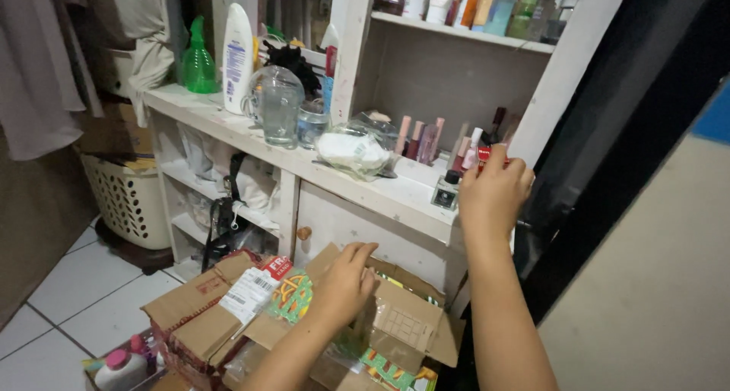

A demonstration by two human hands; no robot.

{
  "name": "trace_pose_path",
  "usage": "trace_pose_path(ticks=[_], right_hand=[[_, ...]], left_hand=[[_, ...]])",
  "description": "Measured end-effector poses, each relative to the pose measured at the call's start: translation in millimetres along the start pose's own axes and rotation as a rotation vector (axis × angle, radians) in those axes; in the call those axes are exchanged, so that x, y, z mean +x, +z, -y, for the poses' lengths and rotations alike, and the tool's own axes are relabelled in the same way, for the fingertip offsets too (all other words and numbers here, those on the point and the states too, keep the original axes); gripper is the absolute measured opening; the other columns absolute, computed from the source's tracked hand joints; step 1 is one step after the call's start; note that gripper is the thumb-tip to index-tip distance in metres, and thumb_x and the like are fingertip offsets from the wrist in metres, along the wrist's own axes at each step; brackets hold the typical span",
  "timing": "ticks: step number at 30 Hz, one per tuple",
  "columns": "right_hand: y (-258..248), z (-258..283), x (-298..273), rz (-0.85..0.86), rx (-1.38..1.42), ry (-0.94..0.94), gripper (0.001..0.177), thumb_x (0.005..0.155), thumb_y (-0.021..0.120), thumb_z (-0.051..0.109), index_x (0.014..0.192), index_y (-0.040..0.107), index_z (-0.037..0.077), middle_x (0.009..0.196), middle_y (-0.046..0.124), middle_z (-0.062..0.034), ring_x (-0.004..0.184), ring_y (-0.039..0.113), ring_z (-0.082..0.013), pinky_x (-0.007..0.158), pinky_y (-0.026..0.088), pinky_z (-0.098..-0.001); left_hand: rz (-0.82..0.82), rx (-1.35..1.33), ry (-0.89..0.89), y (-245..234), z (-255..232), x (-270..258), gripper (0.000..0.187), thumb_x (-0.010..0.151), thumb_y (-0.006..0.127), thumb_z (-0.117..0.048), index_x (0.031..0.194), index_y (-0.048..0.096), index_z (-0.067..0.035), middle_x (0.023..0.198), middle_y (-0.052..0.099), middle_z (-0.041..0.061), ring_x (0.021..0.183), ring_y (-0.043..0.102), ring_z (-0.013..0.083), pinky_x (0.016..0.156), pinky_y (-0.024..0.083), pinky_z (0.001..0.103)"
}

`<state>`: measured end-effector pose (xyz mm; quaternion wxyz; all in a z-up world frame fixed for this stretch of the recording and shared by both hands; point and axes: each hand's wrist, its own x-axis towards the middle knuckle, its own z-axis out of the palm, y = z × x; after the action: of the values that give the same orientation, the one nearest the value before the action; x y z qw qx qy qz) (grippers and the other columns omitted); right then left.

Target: Organizing and packing various personal items, toiletries, and small boxes into a striped travel bag.

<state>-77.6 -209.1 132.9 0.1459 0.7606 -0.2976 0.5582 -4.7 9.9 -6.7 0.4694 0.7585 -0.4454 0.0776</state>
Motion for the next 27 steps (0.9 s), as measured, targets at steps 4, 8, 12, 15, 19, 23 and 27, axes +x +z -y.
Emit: trace_pose_path(ticks=[4, 8, 12, 15, 19, 23, 27], right_hand=[[-48, 30, -6, 0.09, 0.166, -0.069, 0.041, 0.096, 0.071, 0.025, 0.125, 0.066, -0.003, 0.104, 0.067, -0.026, 0.098, 0.061, -0.0404, 0.086, 0.05, -0.0525], [-82, 82, -47, 0.165, 0.256, -0.169, 0.042, 0.086, 0.075, 0.027, 0.118, 0.071, -0.001, 0.101, 0.07, -0.0221, 0.095, 0.063, -0.0382, 0.084, 0.052, -0.0486], [-80, 104, -75, 0.243, 0.477, -0.248, 0.041, 0.084, 0.075, 0.028, 0.116, 0.073, 0.002, 0.1, 0.072, -0.018, 0.095, 0.064, -0.0378, 0.086, 0.053, -0.0459], [-68, 97, -75, 0.339, 0.579, -0.26, 0.042, 0.084, 0.076, 0.031, 0.117, 0.073, 0.005, 0.104, 0.073, -0.0174, 0.098, 0.065, -0.0384, 0.087, 0.053, -0.0453], [-35, 73, -55, 0.438, 0.405, -0.094, 0.053, 0.088, 0.074, 0.041, 0.13, 0.068, 0.007, 0.122, 0.069, -0.0202, 0.111, 0.061, -0.0418, 0.096, 0.05, -0.048], [22, 32, -35, 0.312, 0.2, -0.007, 0.065, 0.086, 0.077, 0.04, 0.138, 0.059, 0.005, 0.134, 0.055, -0.0296, 0.121, 0.052, -0.0489, 0.095, 0.047, -0.0553], [55, 5, -37, 0.365, 0.207, 0.062, 0.067, 0.083, 0.078, 0.035, 0.142, 0.057, 0.01, 0.128, 0.054, -0.0314, 0.116, 0.053, -0.0514, 0.098, 0.047, -0.0565]], left_hand=[[-0.217, -0.099, 0.18, -3, -12, 2, 0.053, 0.089, 0.071, -0.02, 0.137, 0.053, -0.007, 0.134, 0.059, 0.018, 0.124, 0.058, 0.0416, 0.098, 0.049, 0.048], [-0.27, -0.38, 0.184, 3, -21, 13, 0.077, 0.08, 0.081, -0.019, 0.145, 0.041, -0.003, 0.136, 0.055, 0.023, 0.118, 0.061, 0.0345, 0.098, 0.048, 0.044], [-0.294, -0.708, -0.103, 35, 9, 20, 0.065, 0.085, 0.069, -0.015, 0.145, 0.045, -0.008, 0.123, 0.069, 0.016, 0.113, 0.069, 0.0232, 0.093, 0.055, 0.034], [-0.333, -0.648, -0.208, 32, 17, 19, 0.062, 0.085, 0.071, -0.018, 0.141, 0.047, -0.007, 0.12, 0.071, 0.016, 0.11, 0.071, 0.0227, 0.091, 0.056, 0.034], [-0.393, -0.545, -0.212, 26, 17, 12, 0.069, 0.079, 0.084, -0.025, 0.134, 0.05, -0.005, 0.115, 0.072, 0.017, 0.106, 0.071, 0.0261, 0.09, 0.054, 0.038], [-0.376, -0.542, -0.241, 46, 30, 11, 0.067, 0.079, 0.085, -0.03, 0.132, 0.053, -0.005, 0.115, 0.072, 0.016, 0.105, 0.07, 0.027, 0.091, 0.054, 0.038], [-0.36, -0.453, -0.211, 45, 25, 11, 0.067, 0.076, 0.088, -0.031, 0.129, 0.056, -0.006, 0.111, 0.072, 0.017, 0.103, 0.069, 0.0262, 0.09, 0.054, 0.038]])
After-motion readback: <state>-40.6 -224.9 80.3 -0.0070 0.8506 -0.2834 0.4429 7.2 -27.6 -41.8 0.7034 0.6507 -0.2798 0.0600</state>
